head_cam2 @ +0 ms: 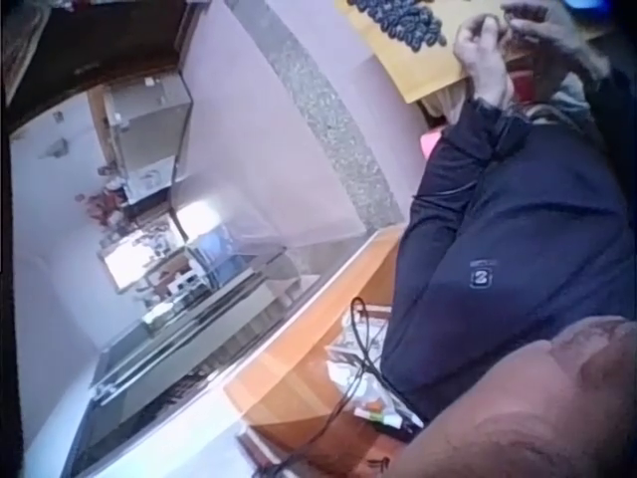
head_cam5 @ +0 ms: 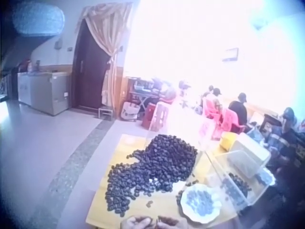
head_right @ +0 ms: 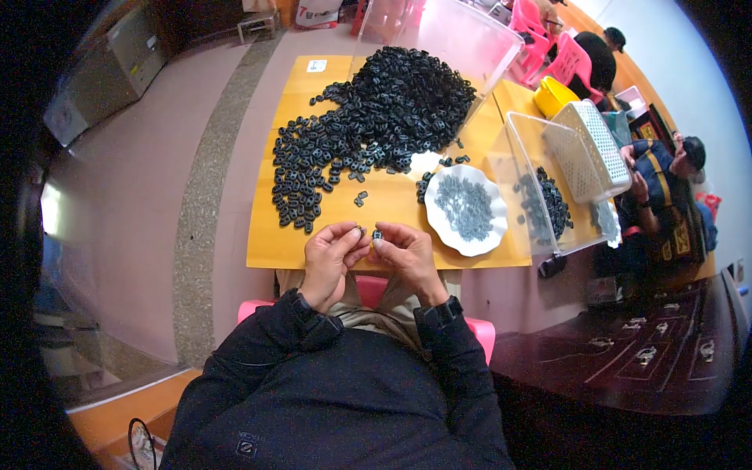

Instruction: The person picks up a black plastic cord lock and a metal spring, inserts the spring into the cord lock by hand, and places the assembled unit into a clear plastic bin.

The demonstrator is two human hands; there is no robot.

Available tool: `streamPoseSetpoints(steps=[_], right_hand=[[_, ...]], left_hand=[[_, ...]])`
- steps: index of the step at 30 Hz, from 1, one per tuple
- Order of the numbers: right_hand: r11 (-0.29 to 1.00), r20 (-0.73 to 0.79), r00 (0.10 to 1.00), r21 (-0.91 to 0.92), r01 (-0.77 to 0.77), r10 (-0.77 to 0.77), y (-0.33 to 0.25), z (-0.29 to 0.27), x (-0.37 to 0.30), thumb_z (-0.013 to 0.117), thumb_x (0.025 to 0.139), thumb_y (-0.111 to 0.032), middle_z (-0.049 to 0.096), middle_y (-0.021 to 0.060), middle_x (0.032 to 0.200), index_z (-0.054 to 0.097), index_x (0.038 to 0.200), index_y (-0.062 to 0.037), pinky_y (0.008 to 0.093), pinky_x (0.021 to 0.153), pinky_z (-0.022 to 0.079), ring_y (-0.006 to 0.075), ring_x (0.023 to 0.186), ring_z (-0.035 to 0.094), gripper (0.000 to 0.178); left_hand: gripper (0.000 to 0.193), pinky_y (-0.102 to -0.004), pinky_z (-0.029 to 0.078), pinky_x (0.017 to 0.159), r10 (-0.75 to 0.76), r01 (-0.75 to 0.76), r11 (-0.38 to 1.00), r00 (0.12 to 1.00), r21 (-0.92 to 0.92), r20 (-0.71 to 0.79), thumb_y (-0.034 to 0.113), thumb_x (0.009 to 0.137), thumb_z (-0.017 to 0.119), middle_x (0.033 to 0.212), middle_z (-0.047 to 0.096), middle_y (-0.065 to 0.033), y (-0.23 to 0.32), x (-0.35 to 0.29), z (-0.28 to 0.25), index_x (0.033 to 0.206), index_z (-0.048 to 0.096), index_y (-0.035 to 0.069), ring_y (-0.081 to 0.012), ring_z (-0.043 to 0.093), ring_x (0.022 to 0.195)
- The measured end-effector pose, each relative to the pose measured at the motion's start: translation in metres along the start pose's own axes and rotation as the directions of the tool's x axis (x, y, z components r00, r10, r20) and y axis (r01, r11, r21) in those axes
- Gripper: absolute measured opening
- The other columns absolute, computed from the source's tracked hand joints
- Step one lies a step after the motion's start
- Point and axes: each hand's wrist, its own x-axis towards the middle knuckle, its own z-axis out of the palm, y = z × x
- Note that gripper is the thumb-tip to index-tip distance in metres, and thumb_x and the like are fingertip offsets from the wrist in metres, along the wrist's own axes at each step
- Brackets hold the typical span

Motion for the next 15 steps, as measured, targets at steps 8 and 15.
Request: streamPoseSetpoints(steps=[8,15], right_hand=[[0.999,0.01,0.999,-0.011,0.045,-0.045,0.0037,-0.001,0.0015,0.063,0.088,-0.002,0.066,0.0091,0.089,0.057,0.117,0.0072,0.0262,0.069,0.056,0.0158,0.076,0.066,0.031],[0.997,0.003,0.997,-0.025,0.078,-0.078,0.0053,-0.0007,0.0015,0.063,0.088,-0.001,0.067,0.0121,0.094,0.057,0.119,0.0072,0.0272,0.071,0.056,0.0167,0.078,0.067,0.033]], left_hand=[[0.015,-0.0275,0.057,0.078,-0.014,0.014,1.0,1.0,0.016,0.001,0.003,0.09,0.059,0.097,0.066,-0.012,0.0017,-0.0016,0.002,0.104,0.057,-0.001,-0.0174,0.066,0.087],[0.015,-0.0274,0.057,0.078,-0.01,0.01,1.0,1.0,0.005,0.026,0.003,0.09,0.059,0.097,0.066,-0.0123,0.0006,-0.0005,-0.0001,0.104,0.056,-0.001,-0.0177,0.067,0.087]])
